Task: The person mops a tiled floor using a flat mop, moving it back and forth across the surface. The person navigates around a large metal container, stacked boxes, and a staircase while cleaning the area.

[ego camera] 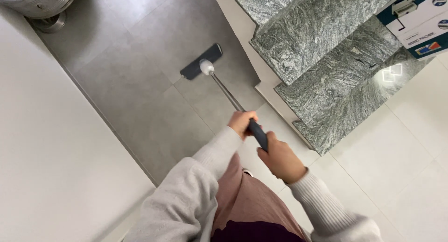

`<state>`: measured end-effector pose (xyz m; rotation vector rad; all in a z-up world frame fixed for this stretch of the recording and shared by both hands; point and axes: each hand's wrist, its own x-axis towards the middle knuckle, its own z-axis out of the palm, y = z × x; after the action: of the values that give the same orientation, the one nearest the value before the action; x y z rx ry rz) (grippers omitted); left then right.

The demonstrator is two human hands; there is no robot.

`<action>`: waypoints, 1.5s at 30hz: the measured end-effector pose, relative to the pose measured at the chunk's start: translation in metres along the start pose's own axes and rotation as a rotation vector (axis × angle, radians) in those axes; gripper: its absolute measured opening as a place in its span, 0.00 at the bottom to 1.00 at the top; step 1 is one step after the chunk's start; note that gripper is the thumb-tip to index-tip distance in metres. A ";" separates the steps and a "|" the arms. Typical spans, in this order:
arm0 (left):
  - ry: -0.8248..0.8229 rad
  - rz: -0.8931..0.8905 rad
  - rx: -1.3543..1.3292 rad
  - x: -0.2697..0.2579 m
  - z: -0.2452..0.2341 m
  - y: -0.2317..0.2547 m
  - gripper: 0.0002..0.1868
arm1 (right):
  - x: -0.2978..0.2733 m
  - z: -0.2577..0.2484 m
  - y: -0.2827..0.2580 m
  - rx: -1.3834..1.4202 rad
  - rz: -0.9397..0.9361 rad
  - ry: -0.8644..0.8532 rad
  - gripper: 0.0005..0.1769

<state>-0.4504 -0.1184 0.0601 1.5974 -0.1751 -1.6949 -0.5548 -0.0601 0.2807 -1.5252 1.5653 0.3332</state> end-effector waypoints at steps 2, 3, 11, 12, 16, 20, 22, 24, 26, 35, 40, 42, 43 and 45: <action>-0.001 0.001 -0.014 0.034 -0.026 0.026 0.19 | 0.048 0.009 -0.016 -0.002 -0.029 0.007 0.23; -0.002 0.007 -0.034 0.052 -0.039 0.038 0.18 | 0.072 0.013 -0.024 -0.011 -0.061 0.017 0.24; 0.040 0.065 -0.162 0.123 -0.108 0.173 0.09 | 0.185 -0.004 -0.143 -0.088 -0.139 -0.006 0.23; 0.040 0.079 -0.156 0.126 -0.112 0.188 0.08 | 0.199 -0.002 -0.152 -0.099 -0.136 0.007 0.24; 0.029 0.078 -0.188 0.156 -0.117 0.216 0.08 | 0.233 -0.013 -0.172 -0.087 -0.140 0.020 0.23; 0.049 0.047 -0.071 0.182 -0.115 0.230 0.08 | 0.265 -0.022 -0.171 -0.086 -0.161 0.022 0.23; 0.055 0.044 0.018 0.192 -0.110 0.232 0.10 | 0.275 -0.025 -0.165 -0.102 -0.159 0.028 0.23; 0.055 0.002 0.065 0.200 -0.100 0.224 0.11 | 0.281 -0.020 -0.148 -0.149 -0.117 0.062 0.24; 0.048 0.004 0.086 0.212 -0.090 0.208 0.11 | 0.278 -0.019 -0.131 -0.153 -0.080 0.074 0.25; -0.080 -0.069 0.128 0.162 0.013 0.167 0.15 | 0.179 -0.070 -0.061 -0.141 0.075 0.167 0.22; -0.155 -0.084 0.150 0.108 0.067 0.090 0.17 | 0.102 -0.068 0.013 -0.108 0.146 0.140 0.23; -0.231 -0.170 0.137 0.074 0.085 0.065 0.17 | 0.066 -0.061 0.045 -0.110 0.206 0.130 0.21; -0.234 -0.171 0.140 0.063 0.094 0.050 0.17 | 0.051 -0.057 0.062 -0.107 0.210 0.132 0.21; -0.193 -0.201 0.103 0.041 0.114 0.021 0.17 | 0.021 -0.050 0.096 -0.114 0.232 0.112 0.24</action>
<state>-0.5385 -0.2039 0.0626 1.5671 -0.2061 -2.0262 -0.6582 -0.0906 0.2566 -1.4711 1.8448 0.4826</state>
